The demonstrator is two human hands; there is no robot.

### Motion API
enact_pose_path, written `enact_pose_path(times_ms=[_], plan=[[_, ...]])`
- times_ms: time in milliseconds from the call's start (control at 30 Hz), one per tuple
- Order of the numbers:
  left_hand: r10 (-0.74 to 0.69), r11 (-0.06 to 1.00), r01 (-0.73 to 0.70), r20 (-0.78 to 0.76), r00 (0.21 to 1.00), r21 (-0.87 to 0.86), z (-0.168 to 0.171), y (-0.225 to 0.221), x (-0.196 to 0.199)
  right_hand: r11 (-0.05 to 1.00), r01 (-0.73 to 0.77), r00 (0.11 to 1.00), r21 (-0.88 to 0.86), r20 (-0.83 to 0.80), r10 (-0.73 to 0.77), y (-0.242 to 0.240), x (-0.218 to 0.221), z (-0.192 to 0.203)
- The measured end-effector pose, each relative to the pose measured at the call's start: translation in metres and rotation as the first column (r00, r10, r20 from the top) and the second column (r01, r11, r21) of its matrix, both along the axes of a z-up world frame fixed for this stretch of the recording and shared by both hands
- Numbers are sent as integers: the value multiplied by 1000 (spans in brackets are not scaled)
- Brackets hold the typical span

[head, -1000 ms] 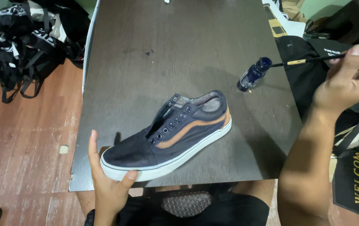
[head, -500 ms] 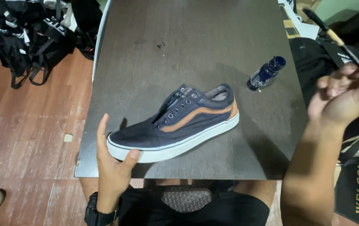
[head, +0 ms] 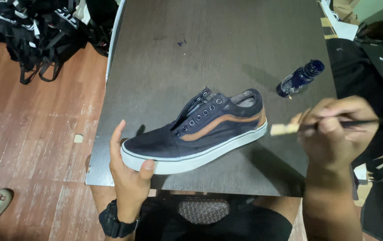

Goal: The person uses a brush to apply blue liquid from a bottle onto the upper surface and inner edges of a sneaker.

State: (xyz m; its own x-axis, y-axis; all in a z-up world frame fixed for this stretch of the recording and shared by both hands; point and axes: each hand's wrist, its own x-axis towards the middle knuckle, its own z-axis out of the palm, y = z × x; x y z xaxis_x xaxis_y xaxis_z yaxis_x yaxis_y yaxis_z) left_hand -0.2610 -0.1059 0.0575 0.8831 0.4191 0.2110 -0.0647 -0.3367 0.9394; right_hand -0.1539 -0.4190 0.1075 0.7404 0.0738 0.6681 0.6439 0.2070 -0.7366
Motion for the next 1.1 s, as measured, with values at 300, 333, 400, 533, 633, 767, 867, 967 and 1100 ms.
enact_pose_path(times_ms=[300,333,400,533,633,767,867,967,1100], plan=[[-2,1000,1,20,1000,24,-1,-1,3,827,8,996,-562,-69,-56,-2,-10,33],[-5,1000,4,18,1000,25,-3,-2,4,827,9,996,-562,-70,-59,-2,-8,37],[12,1000,-12,15,1000,8,-5,-1,5,740,-44,999,-672,-46,18,-2,-5,45],[14,1000,-14,7,1000,-8,-3,-3,5,771,-77,997,-632,-72,41,1,-4,44],[18,1000,-18,20,1000,7,-4,-3,5,761,-135,990,-634,-110,83,4,-3,47],[20,999,-21,26,999,29,-6,-3,5,740,-129,992,-660,-85,97,1,-1,46],[18,999,-19,21,1000,27,-5,-3,5,708,-89,996,-701,-47,79,-11,4,41],[14,997,-17,40,999,74,-3,-2,6,693,-62,998,-718,-21,67,-16,1,43],[25,997,-27,30,999,72,-4,-3,5,718,-98,994,-689,-32,105,0,-10,52]])
